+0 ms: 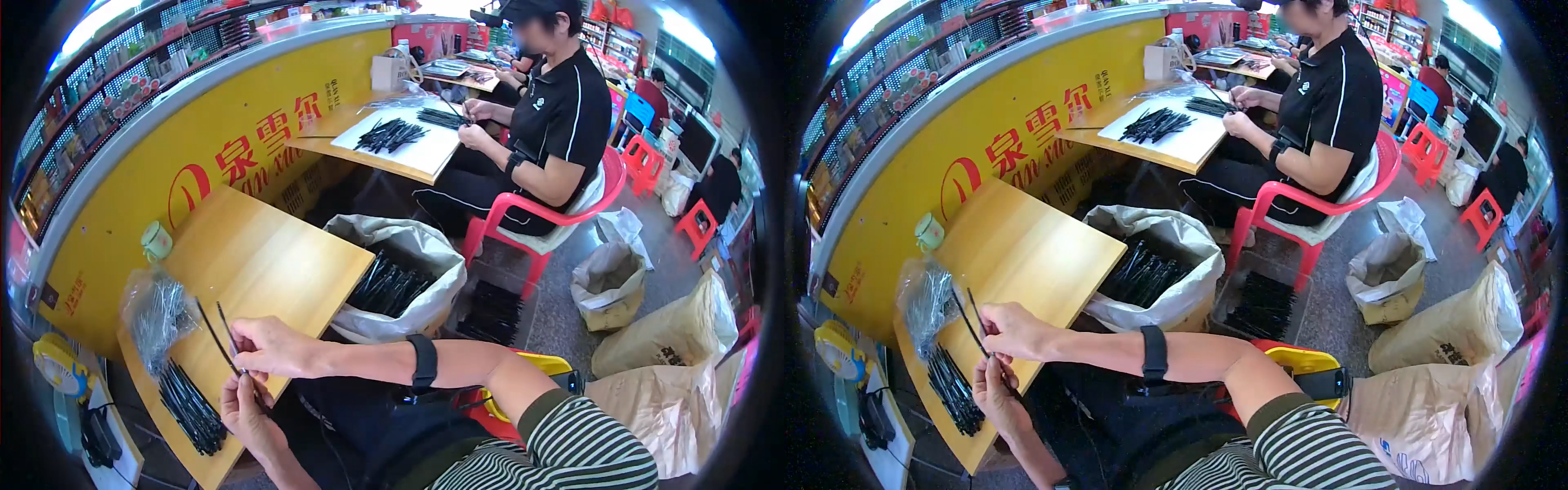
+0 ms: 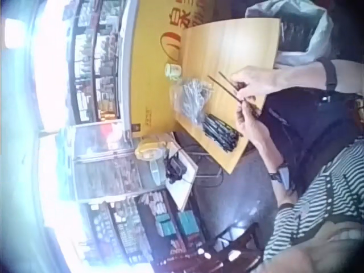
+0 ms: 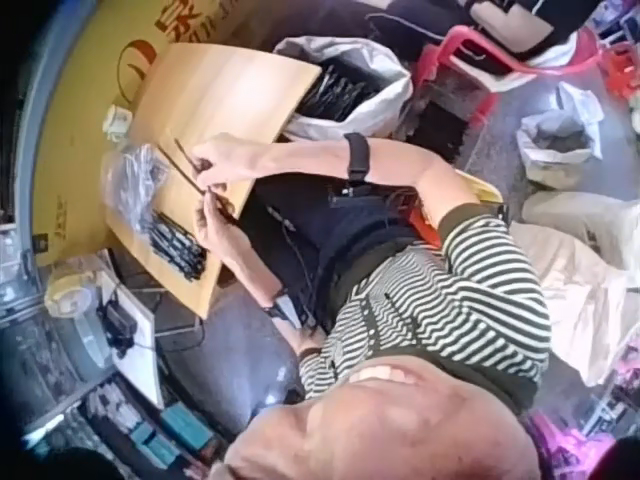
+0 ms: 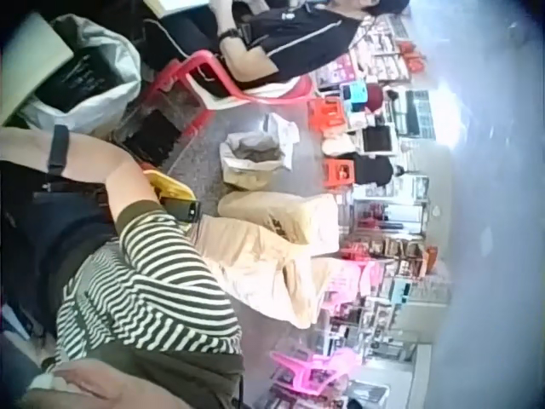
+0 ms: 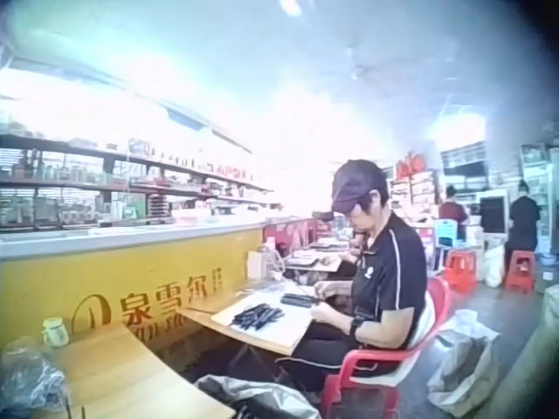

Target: The person threads a wire through a wiper blade by hand and places it onto a pile, repeating the process before gathering the finished assemblies and putting them into a large white bag.

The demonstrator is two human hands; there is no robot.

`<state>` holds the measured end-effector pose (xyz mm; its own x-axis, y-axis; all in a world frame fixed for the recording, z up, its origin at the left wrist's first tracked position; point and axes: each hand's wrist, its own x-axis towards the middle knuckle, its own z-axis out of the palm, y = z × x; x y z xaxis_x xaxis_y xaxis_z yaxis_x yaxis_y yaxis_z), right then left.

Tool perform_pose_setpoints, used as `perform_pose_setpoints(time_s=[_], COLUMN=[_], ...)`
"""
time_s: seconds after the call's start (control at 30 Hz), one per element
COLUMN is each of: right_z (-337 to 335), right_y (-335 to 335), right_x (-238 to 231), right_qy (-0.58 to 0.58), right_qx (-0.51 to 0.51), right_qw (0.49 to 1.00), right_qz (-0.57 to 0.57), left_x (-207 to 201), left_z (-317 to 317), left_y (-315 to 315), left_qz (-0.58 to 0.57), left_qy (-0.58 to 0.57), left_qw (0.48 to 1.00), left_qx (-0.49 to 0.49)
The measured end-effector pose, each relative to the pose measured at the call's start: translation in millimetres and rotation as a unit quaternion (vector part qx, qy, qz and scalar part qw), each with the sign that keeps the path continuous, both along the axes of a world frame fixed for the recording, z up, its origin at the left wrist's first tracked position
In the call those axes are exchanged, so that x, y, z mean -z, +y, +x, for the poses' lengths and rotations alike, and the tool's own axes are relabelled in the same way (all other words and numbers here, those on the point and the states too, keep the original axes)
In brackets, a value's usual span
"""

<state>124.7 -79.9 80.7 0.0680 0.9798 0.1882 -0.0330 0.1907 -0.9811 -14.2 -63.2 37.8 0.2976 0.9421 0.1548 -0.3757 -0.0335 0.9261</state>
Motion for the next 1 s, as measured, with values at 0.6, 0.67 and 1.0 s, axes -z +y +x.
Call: perform_pose_setpoints(time_s=[0.6,0.67,1.0], right_z=[-82,-81,-59], right_y=[65,72,85], right_x=[-15,-7,53], right_qy=[0.057,0.013,-0.104], right_qx=[-0.073,-0.073,-0.045], right_qw=[0.992,0.993,0.989], right_qz=[0.085,0.095,-0.093], left_x=[-29,-38,-6], left_z=[-82,-89,-176], left_y=[28,29,87], left_qz=[0.098,0.109,0.08], left_qy=[0.225,0.258,0.387], left_qw=[0.952,0.942,0.865], left_qx=[-0.183,-0.183,-0.31])
